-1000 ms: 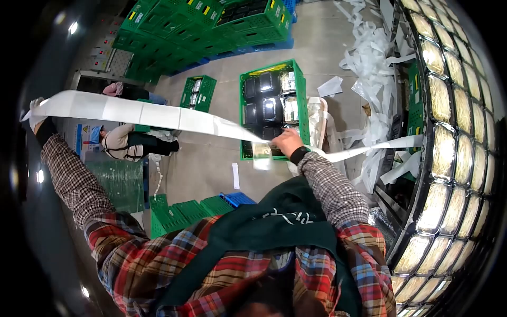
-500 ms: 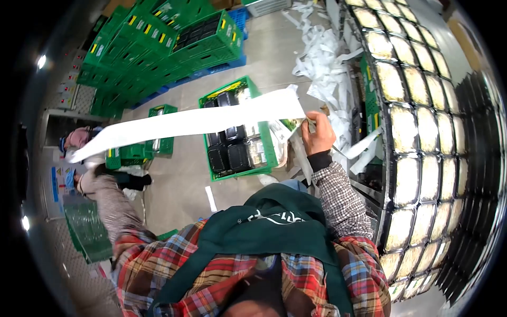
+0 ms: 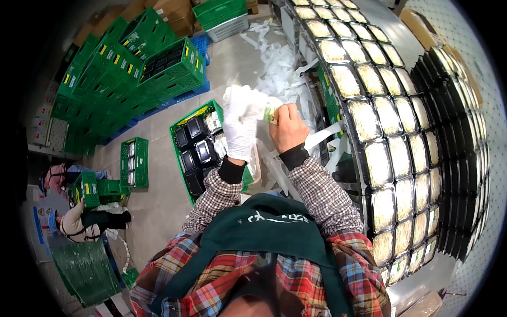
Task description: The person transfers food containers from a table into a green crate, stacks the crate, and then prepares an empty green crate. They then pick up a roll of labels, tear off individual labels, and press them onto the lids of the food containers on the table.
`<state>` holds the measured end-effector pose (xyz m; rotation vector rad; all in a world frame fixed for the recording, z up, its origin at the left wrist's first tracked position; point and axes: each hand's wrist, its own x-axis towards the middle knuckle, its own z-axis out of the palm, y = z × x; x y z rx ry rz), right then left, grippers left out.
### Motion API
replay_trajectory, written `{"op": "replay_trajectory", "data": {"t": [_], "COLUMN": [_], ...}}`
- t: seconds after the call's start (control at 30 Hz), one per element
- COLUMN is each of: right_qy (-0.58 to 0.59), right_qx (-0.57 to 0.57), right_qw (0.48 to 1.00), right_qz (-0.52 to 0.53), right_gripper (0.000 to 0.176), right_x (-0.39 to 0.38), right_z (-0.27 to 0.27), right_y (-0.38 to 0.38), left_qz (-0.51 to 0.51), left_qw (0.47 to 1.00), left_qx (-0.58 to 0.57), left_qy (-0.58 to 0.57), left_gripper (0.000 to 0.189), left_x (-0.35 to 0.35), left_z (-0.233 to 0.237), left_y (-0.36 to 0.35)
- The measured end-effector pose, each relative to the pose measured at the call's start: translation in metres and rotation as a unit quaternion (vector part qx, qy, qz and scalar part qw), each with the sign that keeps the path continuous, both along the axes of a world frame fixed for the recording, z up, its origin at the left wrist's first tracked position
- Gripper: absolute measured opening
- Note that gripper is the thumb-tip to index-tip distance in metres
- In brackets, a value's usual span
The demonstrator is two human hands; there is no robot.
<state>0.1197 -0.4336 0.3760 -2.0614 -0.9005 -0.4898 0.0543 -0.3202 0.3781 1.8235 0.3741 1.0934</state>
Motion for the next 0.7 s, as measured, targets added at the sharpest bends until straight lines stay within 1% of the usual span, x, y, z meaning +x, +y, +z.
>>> {"op": "replay_trajectory", "data": {"t": [0.03,0.07,0.1,0.13,0.17,0.23,0.27,0.37,0.4,0.5,0.53,0.63,0.7], "right_qy": [-0.015,0.001,0.004,0.007,0.011,0.023,0.027,-0.022,-0.047,-0.054,-0.061,-0.032,0.077], "right_qx": [0.006,-0.016,-0.011,0.017,0.045,0.045,0.047,-0.005,-0.007,-0.022,-0.005,0.022,0.069], "right_qw": [1.0,1.0,0.999,0.997,0.994,0.991,0.989,0.987,0.987,0.985,0.986,0.989,0.989], "right_qz": [-0.007,0.006,0.039,0.071,0.103,0.126,0.138,0.162,0.153,0.162,0.157,0.142,0.11], "right_gripper": [0.017,0.019,0.026,0.031,0.037,0.039,0.039,0.033,0.028,0.027,0.026,0.024,0.025], "right_x": [0.0,-0.001,-0.002,-0.004,-0.005,-0.003,-0.002,-0.005,-0.007,0.0,-0.001,-0.013,-0.012], "right_z": [0.002,0.007,0.014,0.026,0.036,0.042,0.044,0.042,0.045,0.026,0.028,0.045,0.047], "right_y": [-0.003,-0.011,-0.018,-0.024,-0.03,-0.037,-0.037,-0.032,-0.03,-0.031,-0.03,-0.029,-0.024], "left_qz": [0.005,-0.036,-0.075,-0.072,-0.083,-0.1,-0.097,-0.117,-0.121,-0.137,-0.131,-0.125,-0.134], "left_qw": [0.999,0.988,0.956,0.95,0.928,0.873,0.858,0.849,0.843,0.854,0.859,0.879,0.898], "left_qx": [0.011,-0.131,-0.27,-0.293,-0.348,-0.456,-0.478,-0.495,-0.508,-0.477,-0.472,-0.441,-0.4], "left_qy": [-0.046,-0.069,-0.089,-0.077,-0.1,-0.141,-0.158,-0.145,-0.126,-0.158,-0.15,-0.131,-0.124], "left_gripper": [0.038,0.034,0.031,0.028,0.027,0.026,0.024,0.025,0.025,0.026,0.026,0.026,0.027], "left_x": [0.003,-0.001,-0.007,-0.012,-0.012,-0.014,-0.012,-0.012,-0.016,-0.018,-0.018,-0.018,-0.019], "left_z": [0.005,0.008,0.011,0.019,0.017,0.008,0.007,0.007,0.007,0.016,0.014,0.009,0.008], "left_y": [-0.001,-0.006,-0.013,-0.016,-0.015,-0.014,-0.015,-0.02,-0.019,-0.024,-0.024,-0.023,-0.024]}}
